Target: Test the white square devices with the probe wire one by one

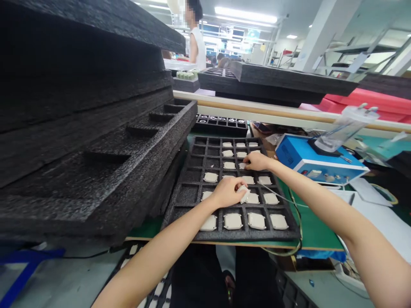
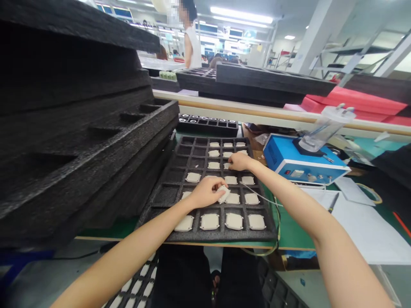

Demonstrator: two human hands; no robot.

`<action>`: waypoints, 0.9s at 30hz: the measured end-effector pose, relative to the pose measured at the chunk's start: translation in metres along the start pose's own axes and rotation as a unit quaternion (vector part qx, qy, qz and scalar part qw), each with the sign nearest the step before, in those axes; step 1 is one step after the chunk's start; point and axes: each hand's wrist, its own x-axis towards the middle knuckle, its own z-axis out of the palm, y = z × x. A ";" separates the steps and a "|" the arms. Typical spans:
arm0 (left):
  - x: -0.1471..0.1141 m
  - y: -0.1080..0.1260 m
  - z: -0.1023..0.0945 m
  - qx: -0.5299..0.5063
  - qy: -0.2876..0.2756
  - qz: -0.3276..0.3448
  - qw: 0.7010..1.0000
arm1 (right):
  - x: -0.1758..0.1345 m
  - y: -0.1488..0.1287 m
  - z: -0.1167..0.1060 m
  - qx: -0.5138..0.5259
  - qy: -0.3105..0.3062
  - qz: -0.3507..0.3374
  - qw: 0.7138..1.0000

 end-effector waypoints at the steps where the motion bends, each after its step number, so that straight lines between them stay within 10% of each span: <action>1: 0.000 0.000 -0.001 0.017 0.016 0.003 1.000 | 0.001 0.001 0.000 0.007 -0.005 -0.002 1.000; 11: 0.013 -0.011 -0.003 -0.060 0.179 -0.029 0.982 | -0.034 -0.016 -0.009 0.158 0.096 -0.026 0.982; 19: 0.014 -0.006 -0.007 -0.233 0.171 -0.016 0.957 | -0.070 -0.040 -0.022 0.397 0.094 -0.130 0.904; 27: 0.011 0.003 -0.007 -0.341 0.146 -0.041 0.928 | -0.074 -0.040 -0.021 0.303 0.135 -0.135 0.934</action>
